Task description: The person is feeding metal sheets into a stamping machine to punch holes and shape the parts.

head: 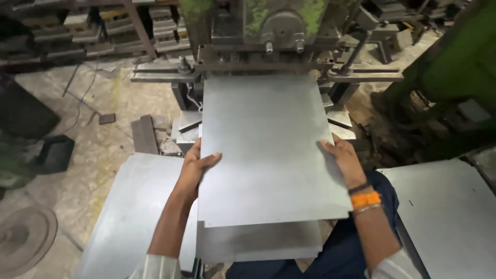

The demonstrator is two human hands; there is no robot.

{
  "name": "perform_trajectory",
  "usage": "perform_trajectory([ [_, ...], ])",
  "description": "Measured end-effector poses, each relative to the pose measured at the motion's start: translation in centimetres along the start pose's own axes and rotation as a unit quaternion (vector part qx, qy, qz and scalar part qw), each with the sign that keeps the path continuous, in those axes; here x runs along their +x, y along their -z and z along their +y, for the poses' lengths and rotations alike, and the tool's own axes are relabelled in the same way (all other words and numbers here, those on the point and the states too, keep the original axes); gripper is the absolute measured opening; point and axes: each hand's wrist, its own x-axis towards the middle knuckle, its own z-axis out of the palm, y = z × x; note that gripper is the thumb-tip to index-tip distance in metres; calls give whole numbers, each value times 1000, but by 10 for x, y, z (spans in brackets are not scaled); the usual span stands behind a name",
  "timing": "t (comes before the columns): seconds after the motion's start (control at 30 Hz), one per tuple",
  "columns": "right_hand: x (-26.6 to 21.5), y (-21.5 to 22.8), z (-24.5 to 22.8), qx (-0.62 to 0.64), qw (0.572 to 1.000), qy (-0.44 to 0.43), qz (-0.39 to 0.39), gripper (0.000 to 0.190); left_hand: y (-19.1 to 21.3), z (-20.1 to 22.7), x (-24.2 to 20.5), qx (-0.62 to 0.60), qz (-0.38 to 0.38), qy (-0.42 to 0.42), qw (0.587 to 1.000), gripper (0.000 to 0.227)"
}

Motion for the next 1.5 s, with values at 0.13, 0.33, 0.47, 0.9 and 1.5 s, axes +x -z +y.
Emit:
perform_trajectory([
  [0.13, 25, 16, -21, 15, 1000, -9, -20, 14, -30, 20, 9, -18, -16, -4, 1000, 51],
  [0.33, 44, 38, -5, -40, 999, 0, 0, 16, -28, -1, 25, -66, 21, 36, 997, 50],
  [0.47, 87, 23, 3, -120, 993, 17, -3, 28, -13, -9, 66, -37, 32, 43, 998, 56],
  [0.9, 177, 23, 32, 37, 999, -12, -22, 39, 11, -14, 185, 75, 80, -1, 994, 41],
  [1.5, 154, 10, 6, 37, 999, 12, -25, 26, -13, 0, 162, 60, 117, 18, 991, 36],
])
